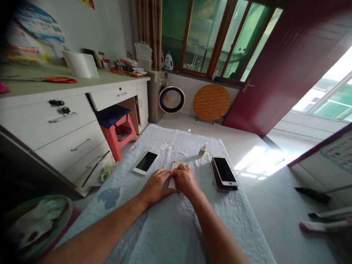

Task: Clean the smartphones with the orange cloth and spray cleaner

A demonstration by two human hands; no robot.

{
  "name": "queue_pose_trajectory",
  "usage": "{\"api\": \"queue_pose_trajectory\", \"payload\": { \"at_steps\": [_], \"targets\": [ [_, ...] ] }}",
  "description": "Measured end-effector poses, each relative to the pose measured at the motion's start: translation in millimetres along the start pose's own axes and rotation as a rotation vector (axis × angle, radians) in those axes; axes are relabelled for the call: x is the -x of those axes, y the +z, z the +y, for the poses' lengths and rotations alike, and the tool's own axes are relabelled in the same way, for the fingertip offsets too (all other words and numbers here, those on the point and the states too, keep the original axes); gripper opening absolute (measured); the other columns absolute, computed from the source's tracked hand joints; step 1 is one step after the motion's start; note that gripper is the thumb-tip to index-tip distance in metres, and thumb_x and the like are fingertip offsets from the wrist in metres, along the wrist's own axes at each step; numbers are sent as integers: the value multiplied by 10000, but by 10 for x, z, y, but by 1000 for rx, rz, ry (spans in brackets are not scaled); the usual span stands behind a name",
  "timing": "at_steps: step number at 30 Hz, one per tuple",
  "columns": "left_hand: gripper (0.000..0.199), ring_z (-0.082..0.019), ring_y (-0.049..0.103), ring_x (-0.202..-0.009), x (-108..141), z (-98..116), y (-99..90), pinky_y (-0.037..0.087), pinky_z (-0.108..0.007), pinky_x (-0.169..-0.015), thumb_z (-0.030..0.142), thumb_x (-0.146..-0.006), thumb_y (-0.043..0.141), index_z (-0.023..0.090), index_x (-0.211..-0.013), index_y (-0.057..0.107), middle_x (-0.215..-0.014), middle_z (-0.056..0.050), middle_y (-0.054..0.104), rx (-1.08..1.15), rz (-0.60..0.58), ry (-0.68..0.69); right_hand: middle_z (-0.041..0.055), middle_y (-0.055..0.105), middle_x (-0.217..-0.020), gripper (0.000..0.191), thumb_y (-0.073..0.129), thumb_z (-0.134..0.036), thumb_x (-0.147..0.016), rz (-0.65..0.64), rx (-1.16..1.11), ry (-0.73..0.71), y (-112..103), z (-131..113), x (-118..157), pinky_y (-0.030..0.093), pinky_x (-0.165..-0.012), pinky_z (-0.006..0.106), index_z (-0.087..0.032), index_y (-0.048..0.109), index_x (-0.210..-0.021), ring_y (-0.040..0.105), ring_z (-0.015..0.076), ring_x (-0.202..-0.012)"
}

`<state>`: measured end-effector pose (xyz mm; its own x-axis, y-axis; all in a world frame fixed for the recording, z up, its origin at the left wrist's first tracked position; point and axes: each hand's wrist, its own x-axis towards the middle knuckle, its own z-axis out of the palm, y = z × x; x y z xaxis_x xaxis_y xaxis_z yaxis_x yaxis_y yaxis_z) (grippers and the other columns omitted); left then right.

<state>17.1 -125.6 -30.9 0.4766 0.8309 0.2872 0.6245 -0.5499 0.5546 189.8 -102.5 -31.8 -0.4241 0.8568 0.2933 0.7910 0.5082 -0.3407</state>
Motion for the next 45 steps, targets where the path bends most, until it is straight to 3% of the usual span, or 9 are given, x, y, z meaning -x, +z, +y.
{"api": "queue_pose_trajectory", "payload": {
  "at_steps": [10,23,26,31,34,41,45],
  "targets": [
    [527,-298,562,-1058,-1,-3,14,406,-432,-957,494,-729,734,207,-1154,612,-1114,-81,654,-41,8,14,35,581,-848,216,507,-186,-915,29,47,82,12,-23,-245,361,-793,247,-189,678,-784,500,145,-815],
    [511,-308,569,-1051,8,-18,49,426,-447,-947,488,-718,746,190,-1115,623,-1096,-85,651,-1,50,19,77,593,-936,221,499,-175,-894,-101,192,120,149,57,-596,373,-802,269,-189,712,-838,484,186,-866],
    [605,-322,562,-1080,12,-34,81,427,-470,-965,502,-696,758,176,-1171,573,-1129,-106,629,29,83,5,70,587,-922,220,497,-185,-901,-111,195,92,149,64,-580,365,-806,274,-187,695,-805,472,182,-851],
    [945,-358,477,-1224,7,-74,153,399,-541,-1018,496,-652,786,181,-1395,293,-1313,-167,494,87,210,-4,60,573,-892,199,506,-185,-892,-117,150,31,116,21,-486,360,-812,275,-187,671,-779,458,177,-857],
    [1050,-368,399,-1308,13,-99,191,363,-563,-1058,471,-643,804,197,-1442,181,-1397,-186,410,92,237,4,55,566,-882,178,512,-181,-876,-124,125,17,87,-50,-400,361,-803,278,-190,679,-816,450,173,-834],
    [1073,-369,382,-1331,28,-161,236,364,-564,-1063,368,-651,788,222,-1467,106,-1421,-184,394,71,214,26,49,573,-871,132,549,-165,-825,-161,99,-51,82,-170,-191,357,-836,287,-174,679,-806,473,173,-854],
    [1027,-356,452,-1273,26,-164,207,392,-545,-1035,302,-674,731,237,-1466,80,-1431,-170,399,50,164,22,51,576,-869,178,512,-140,-845,-165,57,-51,46,-243,-90,378,-804,272,-179,682,-805,485,172,-840]
  ]
}}
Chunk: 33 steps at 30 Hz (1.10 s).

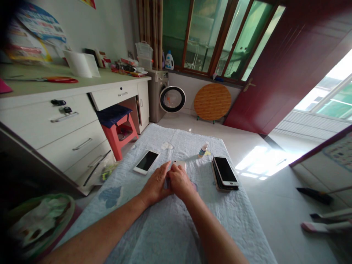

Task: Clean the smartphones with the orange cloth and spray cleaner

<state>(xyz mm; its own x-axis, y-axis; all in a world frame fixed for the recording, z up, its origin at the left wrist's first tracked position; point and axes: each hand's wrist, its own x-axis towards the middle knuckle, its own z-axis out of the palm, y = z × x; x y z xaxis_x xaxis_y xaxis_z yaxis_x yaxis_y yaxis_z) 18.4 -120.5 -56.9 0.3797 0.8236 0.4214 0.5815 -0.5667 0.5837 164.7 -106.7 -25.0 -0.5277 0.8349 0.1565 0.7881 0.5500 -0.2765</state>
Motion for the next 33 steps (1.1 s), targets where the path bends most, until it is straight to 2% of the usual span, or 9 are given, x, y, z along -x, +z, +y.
{"api": "queue_pose_trajectory", "payload": {
  "at_steps": [3,7,14,19,23,28,33],
  "targets": [
    [1014,-351,491,-1228,-6,16,-24,412,-527,-1014,270,-668,703,229,-1465,79,-1406,-163,435,-1,-29,-24,56,581,-884,192,506,-134,-847,-35,-51,39,-35,-62,63,395,-788,257,-185,684,-798,496,184,-891],
    [990,-344,459,-1263,-7,16,-18,394,-520,-1035,229,-665,655,203,-1469,76,-1419,-175,415,-19,-20,-17,52,592,-895,218,501,-103,-831,-55,-113,72,-74,-112,122,401,-793,245,-191,698,-795,504,178,-906],
    [949,-344,455,-1271,-6,12,11,391,-521,-1043,249,-679,641,149,-1464,116,-1396,-200,428,-48,-4,-18,45,593,-869,257,484,-80,-832,-76,-201,27,-127,-90,151,401,-782,230,-181,718,-798,515,152,-857],
    [1002,-352,463,-1264,-3,4,18,408,-521,-1026,300,-660,720,170,-1457,127,-1400,-196,427,-44,-8,-37,48,577,-838,223,505,-104,-835,-41,-126,37,-82,1,13,397,-749,232,-160,707,-757,502,149,-812],
    [1004,-352,450,-1284,-11,38,-6,395,-540,-1035,364,-653,760,201,-1442,159,-1401,-185,437,-17,-9,-51,52,586,-849,191,521,-121,-838,-19,-17,54,-39,92,-148,386,-779,249,-158,698,-777,496,149,-815],
    [960,-345,481,-1249,-33,80,-45,395,-538,-1033,401,-637,770,188,-1407,236,-1368,-176,470,6,2,-55,53,589,-823,214,483,-99,-857,-2,67,97,-34,196,-328,385,-789,241,-156,677,-788,508,147,-811],
    [1015,-374,427,-1294,-33,46,-28,364,-557,-1053,495,-631,754,146,-1426,228,-1403,-209,430,-22,0,-32,67,598,-868,268,438,-172,-929,30,68,148,-9,259,-443,384,-809,237,-158,679,-813,522,147,-832]
  ]
}}
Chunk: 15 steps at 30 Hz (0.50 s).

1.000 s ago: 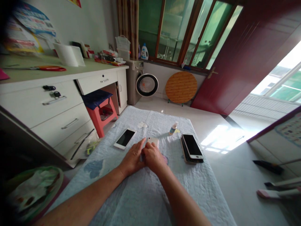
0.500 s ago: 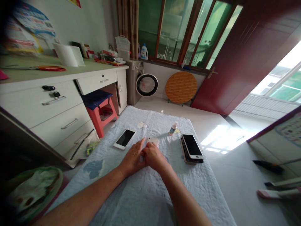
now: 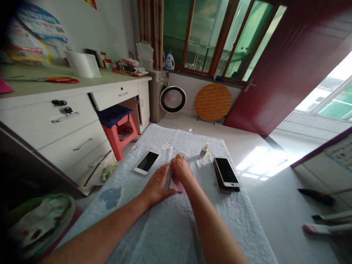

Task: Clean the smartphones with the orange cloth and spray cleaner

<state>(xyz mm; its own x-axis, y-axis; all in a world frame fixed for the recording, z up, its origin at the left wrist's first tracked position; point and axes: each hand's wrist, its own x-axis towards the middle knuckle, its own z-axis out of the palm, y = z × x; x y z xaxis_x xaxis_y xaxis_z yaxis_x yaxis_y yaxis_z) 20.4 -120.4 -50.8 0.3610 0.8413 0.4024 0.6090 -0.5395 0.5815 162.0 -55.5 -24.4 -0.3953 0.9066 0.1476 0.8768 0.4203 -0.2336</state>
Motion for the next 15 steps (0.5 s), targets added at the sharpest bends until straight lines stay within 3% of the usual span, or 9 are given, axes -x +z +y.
{"api": "queue_pose_trajectory", "payload": {
  "at_steps": [4,9,15],
  "targets": [
    [981,-385,408,-1306,4,-15,13,341,-560,-1065,523,-658,733,129,-1419,256,-1415,-227,414,-32,-15,8,68,583,-882,272,445,-224,-948,9,-6,49,48,22,-55,382,-780,231,-152,675,-822,524,144,-835],
    [868,-360,511,-1193,4,17,-18,393,-524,-1016,560,-663,726,155,-1351,386,-1300,-173,533,-19,-18,7,74,577,-892,258,470,-242,-945,4,-7,88,93,42,-94,377,-738,231,-143,678,-829,524,141,-804],
    [798,-347,541,-1137,-1,42,-55,411,-512,-984,527,-677,732,167,-1320,427,-1250,-153,568,-5,-37,-1,67,585,-933,263,457,-288,-959,6,48,95,96,38,-73,364,-779,257,-179,677,-867,514,160,-856]
  ]
}}
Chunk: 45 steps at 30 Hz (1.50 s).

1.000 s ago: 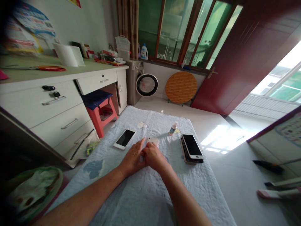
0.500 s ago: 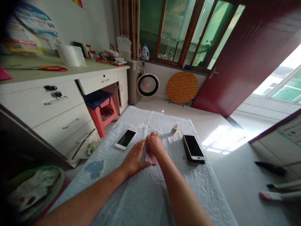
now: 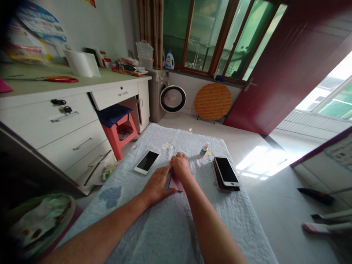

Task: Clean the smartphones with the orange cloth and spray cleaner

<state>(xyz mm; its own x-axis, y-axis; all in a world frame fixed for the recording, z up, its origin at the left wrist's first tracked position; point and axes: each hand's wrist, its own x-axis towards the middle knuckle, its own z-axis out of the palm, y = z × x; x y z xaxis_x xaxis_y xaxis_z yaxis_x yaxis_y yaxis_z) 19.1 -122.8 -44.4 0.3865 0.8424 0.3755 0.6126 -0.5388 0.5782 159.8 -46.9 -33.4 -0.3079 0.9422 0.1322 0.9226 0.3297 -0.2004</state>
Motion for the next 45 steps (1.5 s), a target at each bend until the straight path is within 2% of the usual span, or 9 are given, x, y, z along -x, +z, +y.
{"api": "queue_pose_trajectory", "payload": {
  "at_steps": [13,25,35,38,45],
  "targets": [
    [768,-344,539,-1145,-4,21,-19,415,-494,-1002,525,-663,763,153,-1267,470,-1225,-156,582,-34,-16,-23,48,595,-928,210,489,-248,-939,55,-64,-5,32,15,49,361,-786,256,-199,684,-878,505,163,-847],
    [734,-340,551,-1128,-19,22,-26,428,-493,-981,554,-664,753,167,-1231,491,-1198,-139,604,-10,-11,-22,54,610,-932,200,504,-246,-930,52,-60,-19,-3,-28,116,371,-804,254,-197,691,-879,511,171,-862],
    [740,-326,521,-1177,-16,21,-32,393,-477,-1035,533,-659,768,140,-1237,524,-1258,-149,589,-28,-29,-19,56,619,-912,278,444,-133,-901,13,-119,-73,-81,-33,194,363,-840,254,-181,716,-884,515,159,-858],
    [707,-325,514,-1189,-22,42,-53,387,-473,-1039,531,-671,758,150,-1227,545,-1278,-141,582,-33,-40,-20,57,618,-905,281,442,-137,-902,1,-123,-79,-94,-25,177,358,-837,256,-177,719,-877,515,156,-847],
    [614,-325,549,-1112,-15,50,-60,416,-463,-985,521,-689,749,160,-1158,586,-1185,-125,625,-59,-51,-30,60,621,-888,262,473,-177,-906,11,-97,-45,-46,10,62,352,-831,268,-172,725,-837,517,157,-818]
  ]
}}
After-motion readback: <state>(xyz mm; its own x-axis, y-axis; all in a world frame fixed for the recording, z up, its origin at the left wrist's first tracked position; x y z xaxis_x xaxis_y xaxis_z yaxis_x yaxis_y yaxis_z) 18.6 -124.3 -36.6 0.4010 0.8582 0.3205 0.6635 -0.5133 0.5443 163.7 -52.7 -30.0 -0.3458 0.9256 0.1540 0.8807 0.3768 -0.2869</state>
